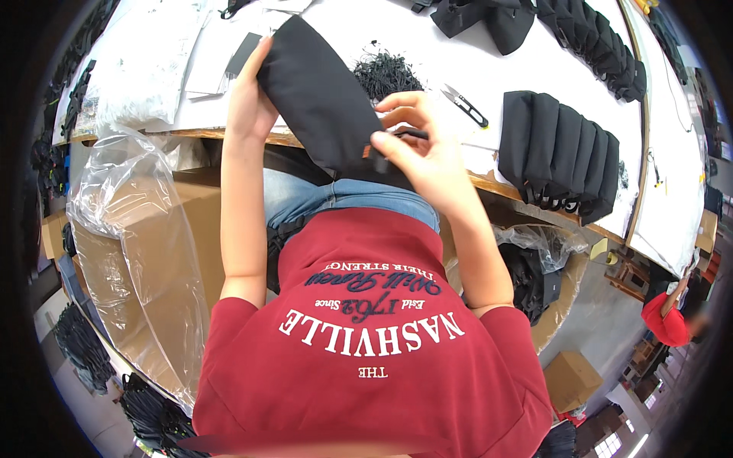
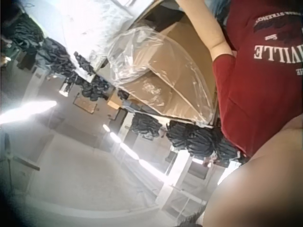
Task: The recorder is inspecting and trimming small black fabric pouches or cases, possibly for electronics or eyewear, removing excess threads and checking tags.
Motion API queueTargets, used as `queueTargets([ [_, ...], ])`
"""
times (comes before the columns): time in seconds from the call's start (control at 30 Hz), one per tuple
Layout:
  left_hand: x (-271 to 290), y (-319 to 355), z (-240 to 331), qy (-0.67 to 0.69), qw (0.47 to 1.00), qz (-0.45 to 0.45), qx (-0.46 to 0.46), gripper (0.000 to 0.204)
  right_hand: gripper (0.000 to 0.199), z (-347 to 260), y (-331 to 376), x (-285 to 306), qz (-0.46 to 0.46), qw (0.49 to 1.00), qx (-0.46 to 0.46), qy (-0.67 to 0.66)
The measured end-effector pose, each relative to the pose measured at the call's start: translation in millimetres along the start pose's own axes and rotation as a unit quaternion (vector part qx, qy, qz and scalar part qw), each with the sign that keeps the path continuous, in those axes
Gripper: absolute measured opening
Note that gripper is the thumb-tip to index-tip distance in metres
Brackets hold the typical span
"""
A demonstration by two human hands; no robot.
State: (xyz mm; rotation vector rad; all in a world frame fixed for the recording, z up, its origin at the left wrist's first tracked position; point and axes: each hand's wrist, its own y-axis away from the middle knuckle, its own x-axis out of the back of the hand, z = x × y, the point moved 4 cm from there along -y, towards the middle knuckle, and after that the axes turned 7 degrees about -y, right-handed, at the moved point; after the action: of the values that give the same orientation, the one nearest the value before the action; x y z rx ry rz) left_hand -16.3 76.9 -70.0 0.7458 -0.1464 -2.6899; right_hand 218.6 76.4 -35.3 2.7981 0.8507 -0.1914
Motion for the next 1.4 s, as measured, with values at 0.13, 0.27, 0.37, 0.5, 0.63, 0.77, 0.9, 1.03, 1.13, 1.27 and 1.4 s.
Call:
queueTargets([
  [0.13,3,42,13,-0.159,0.978,-0.118,-0.063,0.082,0.028,10,0,25,0.057,0.979,-0.131,-0.148],
  [0.27,-2,56,22,-0.437,0.862,-0.126,-0.226,0.089,0.031,32,-4,37,-0.062,0.945,-0.188,-0.259],
  [0.37,13,55,15,-0.378,0.892,-0.136,-0.206,0.064,0.032,35,-5,35,-0.096,0.950,-0.201,-0.217],
  [0.5,17,61,0,-0.328,0.938,-0.083,-0.071,0.043,0.042,17,-18,48,0.032,0.994,0.043,0.098],
  [0.63,-7,74,1,-0.232,0.971,-0.032,-0.041,0.046,0.046,-16,-6,23,-0.082,0.976,0.185,0.076],
  [0.77,-2,81,-9,-0.202,0.978,-0.035,-0.027,0.045,0.044,-11,-7,27,-0.051,0.981,0.130,0.137],
  [0.9,3,84,-12,-0.142,0.984,-0.076,-0.079,0.026,0.030,-14,-4,30,-0.057,0.984,0.156,0.065],
  [1.03,4,84,-12,-0.163,0.973,-0.089,-0.138,0.034,0.018,-15,-2,33,-0.100,0.981,0.102,0.134],
  [1.13,1,84,-13,-0.175,0.972,-0.076,-0.141,0.038,0.017,-17,-2,38,-0.122,0.977,0.093,0.145],
  [1.27,-1,81,-16,-0.180,0.969,-0.080,-0.146,0.036,0.017,-11,-3,47,-0.138,0.983,0.021,0.117],
  [1.4,5,81,-19,-0.154,0.976,-0.108,-0.109,0.032,0.018,-14,1,41,-0.150,0.979,-0.114,0.073],
])
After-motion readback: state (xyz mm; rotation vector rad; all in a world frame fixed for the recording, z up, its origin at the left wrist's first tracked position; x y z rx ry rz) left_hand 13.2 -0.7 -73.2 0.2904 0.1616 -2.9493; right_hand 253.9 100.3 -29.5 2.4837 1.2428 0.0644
